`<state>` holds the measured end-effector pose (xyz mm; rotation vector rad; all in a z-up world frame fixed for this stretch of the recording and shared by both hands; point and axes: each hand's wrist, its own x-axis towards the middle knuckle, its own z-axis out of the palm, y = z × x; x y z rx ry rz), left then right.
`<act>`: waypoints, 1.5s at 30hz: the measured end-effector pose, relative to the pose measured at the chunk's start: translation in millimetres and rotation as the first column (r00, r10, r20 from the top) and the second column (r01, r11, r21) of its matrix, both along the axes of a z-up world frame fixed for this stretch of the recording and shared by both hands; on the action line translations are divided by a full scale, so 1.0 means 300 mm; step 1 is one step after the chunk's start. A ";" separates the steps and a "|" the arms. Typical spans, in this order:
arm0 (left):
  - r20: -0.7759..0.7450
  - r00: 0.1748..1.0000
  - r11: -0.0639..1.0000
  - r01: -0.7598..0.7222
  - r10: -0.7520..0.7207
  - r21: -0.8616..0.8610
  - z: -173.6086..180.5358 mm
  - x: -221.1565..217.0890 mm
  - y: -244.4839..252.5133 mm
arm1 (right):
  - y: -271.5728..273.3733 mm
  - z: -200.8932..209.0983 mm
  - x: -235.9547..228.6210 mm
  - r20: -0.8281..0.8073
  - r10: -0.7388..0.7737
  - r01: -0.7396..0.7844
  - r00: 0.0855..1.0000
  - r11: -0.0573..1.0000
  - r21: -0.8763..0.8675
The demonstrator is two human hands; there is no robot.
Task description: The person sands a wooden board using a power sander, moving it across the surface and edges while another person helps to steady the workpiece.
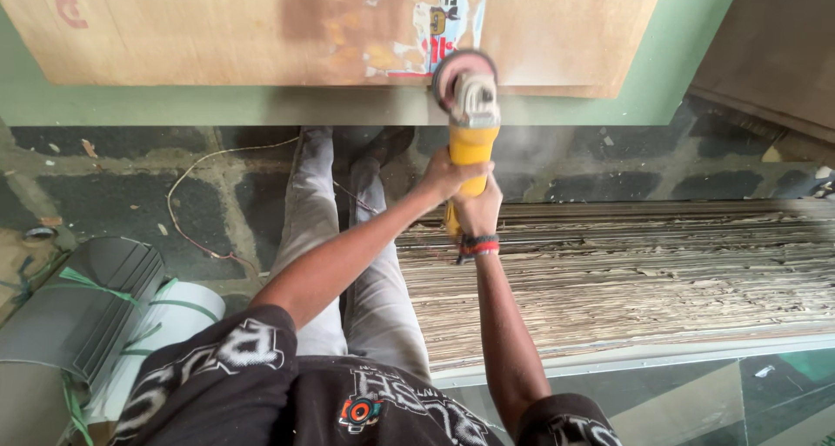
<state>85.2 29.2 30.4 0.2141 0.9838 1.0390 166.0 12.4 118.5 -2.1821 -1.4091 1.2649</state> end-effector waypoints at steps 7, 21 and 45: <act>-0.058 0.998 1.000 -0.009 0.010 0.021 -0.059 0.041 -0.014 | 0.051 -0.048 0.030 -0.073 -0.024 0.024 0.997 1.000 -0.010; -0.050 0.999 1.000 0.008 -0.008 0.003 -0.036 0.035 0.074 | 0.086 -0.102 0.083 -0.060 0.024 -0.022 0.998 1.000 0.020; -0.029 0.998 0.997 -0.052 0.054 0.060 -0.115 -0.065 0.025 | 0.116 -0.061 -0.078 -0.036 0.123 -0.121 0.992 0.991 0.054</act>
